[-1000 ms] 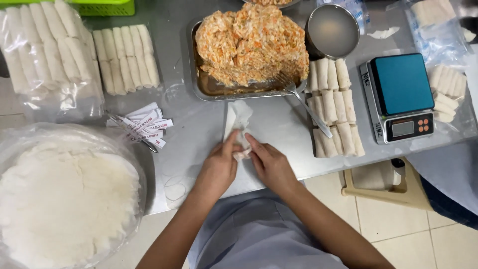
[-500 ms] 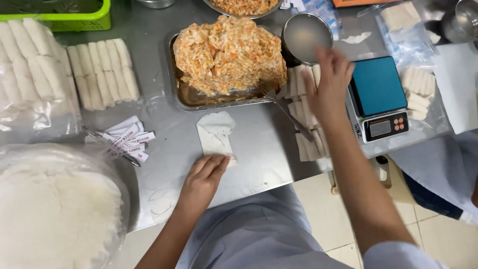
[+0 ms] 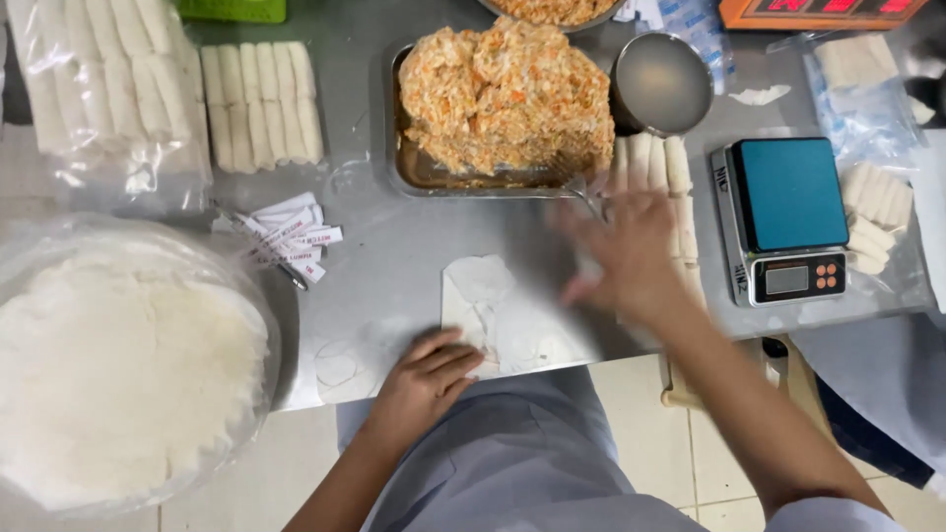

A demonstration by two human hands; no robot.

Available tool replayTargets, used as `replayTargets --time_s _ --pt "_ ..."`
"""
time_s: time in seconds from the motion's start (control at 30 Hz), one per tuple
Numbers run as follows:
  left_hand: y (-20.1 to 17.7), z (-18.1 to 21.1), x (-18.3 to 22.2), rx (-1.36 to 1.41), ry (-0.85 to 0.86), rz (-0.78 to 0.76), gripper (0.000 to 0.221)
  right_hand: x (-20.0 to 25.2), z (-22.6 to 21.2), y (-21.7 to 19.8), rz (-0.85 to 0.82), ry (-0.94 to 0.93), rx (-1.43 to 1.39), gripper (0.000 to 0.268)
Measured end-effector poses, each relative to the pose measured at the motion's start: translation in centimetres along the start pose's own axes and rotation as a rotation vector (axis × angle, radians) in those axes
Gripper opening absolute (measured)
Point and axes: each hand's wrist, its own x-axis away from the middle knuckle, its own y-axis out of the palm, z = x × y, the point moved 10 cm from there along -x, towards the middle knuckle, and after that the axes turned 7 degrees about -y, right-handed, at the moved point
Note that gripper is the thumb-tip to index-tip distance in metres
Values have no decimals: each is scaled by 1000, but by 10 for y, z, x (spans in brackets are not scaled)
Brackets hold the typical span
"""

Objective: A person is seen wrapping lumpia by placing a spoonful of filling onto a thin wrapper and rolling it tightly into a cylindrical shape on a metal work surface.

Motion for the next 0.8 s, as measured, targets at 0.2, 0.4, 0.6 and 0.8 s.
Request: replayTargets --time_s 0.2,0.4,0.6,0.8 --pt "1 -6 0 -16 -39 37 24 13 -130 13 163 -604 -307 88" --pt "22 -23 -4 -134 -183 -93 18 23 -110 9 347 -413 -314 85" --pt "19 -39 -6 -9 -312 -138 23 111 -165 32 272 -438 -1198 71" --pt "-1 -30 -10 -42 -87 -1 14 116 -154 22 533 -395 -1073 19"
